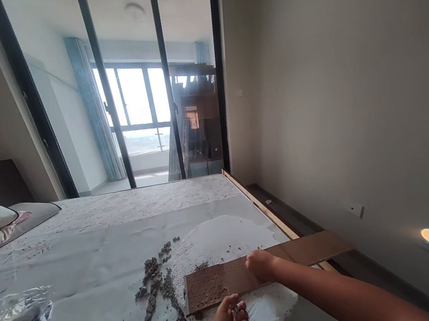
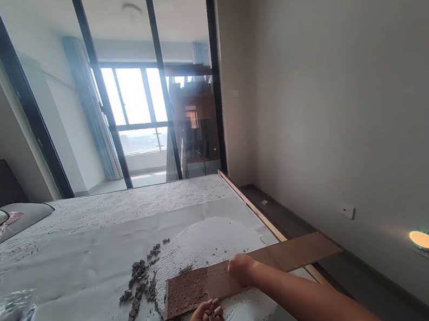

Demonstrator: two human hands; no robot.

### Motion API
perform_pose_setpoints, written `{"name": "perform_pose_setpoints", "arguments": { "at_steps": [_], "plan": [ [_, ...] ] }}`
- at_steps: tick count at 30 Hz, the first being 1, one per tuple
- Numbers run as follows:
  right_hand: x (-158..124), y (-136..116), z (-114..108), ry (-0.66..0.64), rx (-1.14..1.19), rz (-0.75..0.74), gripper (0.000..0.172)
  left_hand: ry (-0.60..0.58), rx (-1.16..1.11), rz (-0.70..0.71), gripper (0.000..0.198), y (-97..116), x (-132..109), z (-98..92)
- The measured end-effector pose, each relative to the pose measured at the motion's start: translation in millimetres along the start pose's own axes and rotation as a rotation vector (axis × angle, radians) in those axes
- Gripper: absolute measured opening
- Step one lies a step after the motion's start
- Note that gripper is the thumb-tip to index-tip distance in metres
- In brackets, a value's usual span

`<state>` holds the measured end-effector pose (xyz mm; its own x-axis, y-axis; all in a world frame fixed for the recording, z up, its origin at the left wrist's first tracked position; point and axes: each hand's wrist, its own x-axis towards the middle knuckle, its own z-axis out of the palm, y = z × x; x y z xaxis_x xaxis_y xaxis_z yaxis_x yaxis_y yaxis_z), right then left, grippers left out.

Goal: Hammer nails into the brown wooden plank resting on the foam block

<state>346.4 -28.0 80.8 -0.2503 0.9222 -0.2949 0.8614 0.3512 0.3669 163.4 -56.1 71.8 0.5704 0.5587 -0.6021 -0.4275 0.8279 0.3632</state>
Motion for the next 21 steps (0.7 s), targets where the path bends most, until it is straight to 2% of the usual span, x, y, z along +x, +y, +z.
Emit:
{"name": "perform_pose_setpoints", "arguments": {
  "at_steps": [6, 12, 17, 21],
  "plan": [
    [-3.3, 4.2, 4.0, 0.119, 0.072, 0.022, 0.021, -0.043, -0.002, -0.049, 0.016, 3.7, 7.4, -6.1],
    [-3.6, 7.6, 2.9, 0.140, 0.165, 0.092, 0.019, -0.073, 0.033, -0.053, 0.015, 6.9, 16.2, -14.3],
    [-6.7, 4.2, -3.7, 0.168, 0.266, 0.111, 0.034, -0.077, 0.061, -0.062, 0.013, 8.2, 23.6, -19.0],
    [-12.1, 8.3, -12.1, 0.213, 0.382, 0.219, 0.039, -0.077, 0.080, -0.069, 0.015, 9.1, 26.0, -20.0]
  ]
}}
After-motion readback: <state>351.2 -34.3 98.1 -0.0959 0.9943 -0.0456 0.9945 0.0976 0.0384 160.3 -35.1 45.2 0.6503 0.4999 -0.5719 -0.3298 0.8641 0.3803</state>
